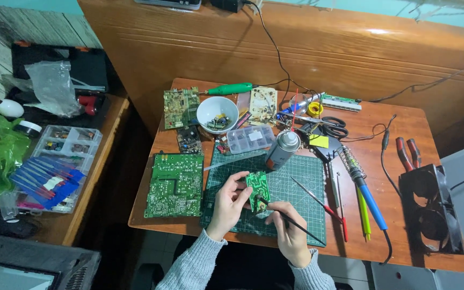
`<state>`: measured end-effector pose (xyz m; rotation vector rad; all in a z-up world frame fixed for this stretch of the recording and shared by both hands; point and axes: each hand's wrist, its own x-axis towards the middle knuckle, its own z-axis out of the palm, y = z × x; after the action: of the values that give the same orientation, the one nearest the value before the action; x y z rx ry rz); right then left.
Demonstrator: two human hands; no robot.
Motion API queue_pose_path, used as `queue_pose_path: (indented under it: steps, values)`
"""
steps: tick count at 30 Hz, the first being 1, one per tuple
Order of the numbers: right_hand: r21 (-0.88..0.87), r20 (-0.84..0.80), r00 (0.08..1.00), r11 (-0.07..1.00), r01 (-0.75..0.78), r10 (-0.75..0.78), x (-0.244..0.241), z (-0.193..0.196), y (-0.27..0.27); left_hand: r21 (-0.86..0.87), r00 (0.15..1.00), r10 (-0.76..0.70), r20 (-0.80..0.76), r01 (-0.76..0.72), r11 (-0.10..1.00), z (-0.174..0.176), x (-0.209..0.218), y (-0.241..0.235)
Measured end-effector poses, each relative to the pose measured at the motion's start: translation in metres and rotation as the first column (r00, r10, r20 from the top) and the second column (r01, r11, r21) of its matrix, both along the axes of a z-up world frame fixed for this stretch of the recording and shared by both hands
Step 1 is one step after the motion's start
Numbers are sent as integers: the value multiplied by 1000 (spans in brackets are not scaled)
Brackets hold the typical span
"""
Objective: The person is cleaning and inspecting a small circuit board using a spray cleaner and a small tool on a cluttered workbench.
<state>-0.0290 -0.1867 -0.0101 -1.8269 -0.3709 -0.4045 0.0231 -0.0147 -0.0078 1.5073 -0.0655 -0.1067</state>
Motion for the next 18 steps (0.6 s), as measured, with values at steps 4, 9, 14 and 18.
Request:
queue_pose_path:
  steps: [4, 9, 14, 18]
  values:
    - [13, -20, 1000, 1000, 23, -23, -3, -5, -2, 36, 1000, -18, 16, 18, 999, 4, -5, 1]
    - [78, -13, 1000, 997, 22, -21, -2, -1, 0, 7, 999, -37, 31, 37, 999, 6, -6, 0]
    - [47, -56, 997, 997, 61, -59, 0, 8, 6, 32, 998, -49, 47, 47, 998, 3, -5, 0]
    - [157, -69, 993, 982, 101, -91, -2, -5, 3, 9, 998, -49, 42, 49, 999, 1, -4, 0]
